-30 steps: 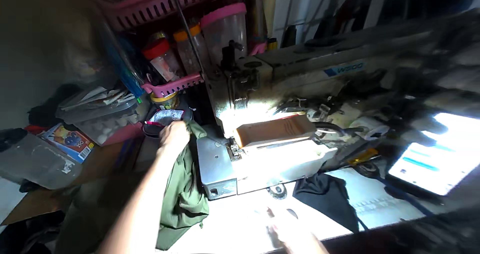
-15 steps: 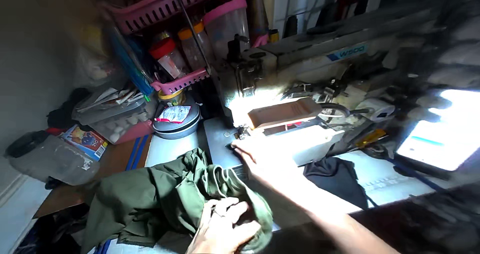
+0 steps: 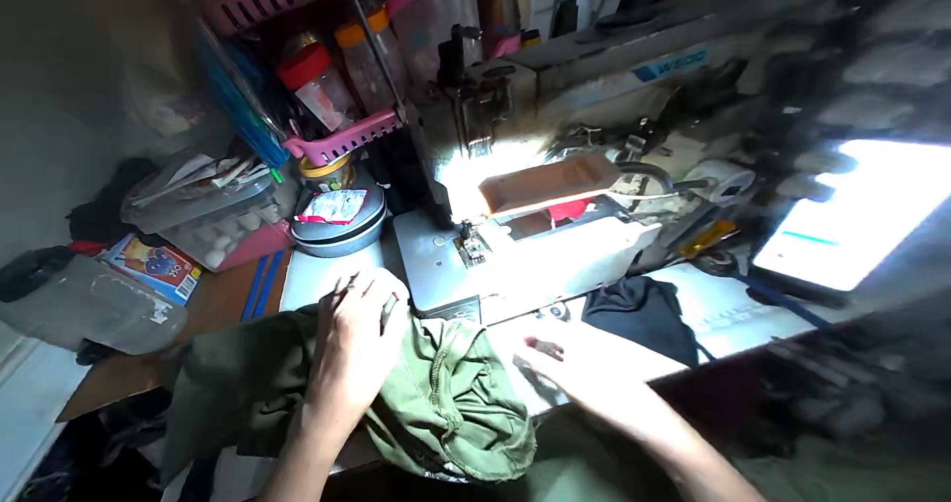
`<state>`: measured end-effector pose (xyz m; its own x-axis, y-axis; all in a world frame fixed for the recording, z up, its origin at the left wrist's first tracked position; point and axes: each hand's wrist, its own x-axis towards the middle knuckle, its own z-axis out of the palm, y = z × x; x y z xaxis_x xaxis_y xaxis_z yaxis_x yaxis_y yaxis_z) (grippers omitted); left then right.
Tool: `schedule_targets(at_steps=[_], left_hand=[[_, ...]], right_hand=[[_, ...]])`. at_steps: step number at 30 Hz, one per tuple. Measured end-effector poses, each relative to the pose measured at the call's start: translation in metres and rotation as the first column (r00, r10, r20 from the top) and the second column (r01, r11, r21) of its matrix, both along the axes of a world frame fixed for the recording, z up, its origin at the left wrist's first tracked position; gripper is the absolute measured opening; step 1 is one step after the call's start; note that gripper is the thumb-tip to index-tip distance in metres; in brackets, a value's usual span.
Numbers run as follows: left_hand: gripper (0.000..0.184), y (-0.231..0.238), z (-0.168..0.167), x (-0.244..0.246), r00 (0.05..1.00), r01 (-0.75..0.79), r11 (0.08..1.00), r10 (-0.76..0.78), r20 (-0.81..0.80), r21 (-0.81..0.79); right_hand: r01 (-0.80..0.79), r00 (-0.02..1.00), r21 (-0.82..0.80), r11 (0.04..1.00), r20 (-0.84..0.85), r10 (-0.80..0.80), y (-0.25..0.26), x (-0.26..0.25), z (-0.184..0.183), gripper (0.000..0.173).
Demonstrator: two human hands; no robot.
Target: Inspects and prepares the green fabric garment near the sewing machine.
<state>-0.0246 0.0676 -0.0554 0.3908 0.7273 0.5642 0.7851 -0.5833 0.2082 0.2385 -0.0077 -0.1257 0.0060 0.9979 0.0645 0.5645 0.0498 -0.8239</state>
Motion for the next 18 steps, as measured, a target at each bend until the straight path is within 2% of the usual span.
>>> schedule_targets(at_steps=[2, 3, 5, 6, 7, 8, 9, 10, 11, 12, 13, 14, 15, 16, 18], left_hand=[[0.017, -0.01, 0.001, 0.006, 1.0, 0.018, 0.999, -0.017, -0.017, 0.04], [0.024, -0.019, -0.004, 0.014, 0.995, 0.018, 0.999, -0.015, -0.099, 0.028], [0.039, -0.031, -0.019, 0.031, 0.928, -0.003, 1.0, 0.006, -0.372, 0.01], [0.031, -0.03, -0.026, 0.034, 0.911, 0.005, 1.0, -0.004, -0.413, 0.003], [0.021, -0.026, -0.027, 0.032, 0.927, 0.007, 1.0, -0.013, -0.374, -0.016], [0.016, -0.02, -0.02, 0.025, 0.967, 0.02, 0.998, -0.035, -0.253, -0.062], [0.015, -0.014, -0.007, 0.015, 0.997, 0.065, 0.983, -0.072, -0.038, -0.174], [0.016, -0.011, 0.007, 0.003, 0.967, 0.149, 0.937, -0.073, 0.243, -0.315], [0.019, -0.011, 0.02, -0.007, 0.851, 0.254, 0.86, 0.018, 0.525, -0.442], [0.025, -0.013, 0.029, -0.013, 0.715, 0.305, 0.806, 0.158, 0.681, -0.507], [0.029, -0.016, 0.034, -0.016, 0.609, 0.298, 0.781, 0.286, 0.739, -0.548], [0.031, -0.019, 0.035, -0.016, 0.548, 0.277, 0.769, 0.366, 0.752, -0.576], [0.031, -0.021, 0.035, -0.015, 0.51, 0.261, 0.768, 0.404, 0.759, -0.584], [0.03, -0.022, 0.032, -0.016, 0.484, 0.261, 0.78, 0.404, 0.776, -0.569], [0.028, -0.023, 0.029, -0.021, 0.471, 0.273, 0.811, 0.356, 0.807, -0.517]], right_hand=[[0.023, 1.0, 0.001, 1.0, 0.021, -0.023, 0.001, -0.001, 0.002, 0.031], [0.023, 0.997, -0.008, 1.0, 0.07, -0.022, -0.002, -0.008, 0.0, 0.036], [0.002, 0.973, -0.066, 0.998, 0.23, 0.014, -0.014, -0.027, -0.006, 0.055], [-0.005, 0.948, -0.045, 0.999, 0.317, 0.019, -0.02, -0.036, -0.012, 0.057], [-0.007, 0.933, -0.018, 1.0, 0.36, 0.013, -0.022, -0.04, -0.016, 0.052], [-0.008, 0.947, -0.032, 0.999, 0.322, 0.018, -0.022, -0.038, -0.015, 0.044], [-0.014, 0.978, -0.086, 0.996, 0.208, 0.031, -0.019, -0.031, -0.011, 0.037], [-0.042, 0.999, -0.162, 0.986, 0.017, 0.045, -0.016, -0.021, -0.006, 0.032], [-0.078, 0.97, -0.187, 0.979, -0.24, 0.031, -0.013, -0.012, -0.003, 0.026], [-0.126, 0.862, -0.201, 0.971, -0.507, 0.006, -0.009, -0.007, 0.001, 0.019], [-0.161, 0.71, -0.208, 0.965, -0.703, -0.033, -0.008, -0.004, 0.008, 0.014], [-0.176, 0.597, -0.202, 0.963, -0.8, -0.059, -0.007, -0.001, 0.016, 0.008], [-0.158, 0.531, -0.194, 0.968, -0.843, -0.082, -0.006, 0.0, 0.024, 0.006], [-0.12, 0.501, -0.188, 0.975, -0.859, -0.104, -0.005, 0.0, 0.029, 0.012], [-0.04, 0.512, -0.179, 0.983, -0.849, -0.133, -0.001, 0.001, 0.036, 0.015]])
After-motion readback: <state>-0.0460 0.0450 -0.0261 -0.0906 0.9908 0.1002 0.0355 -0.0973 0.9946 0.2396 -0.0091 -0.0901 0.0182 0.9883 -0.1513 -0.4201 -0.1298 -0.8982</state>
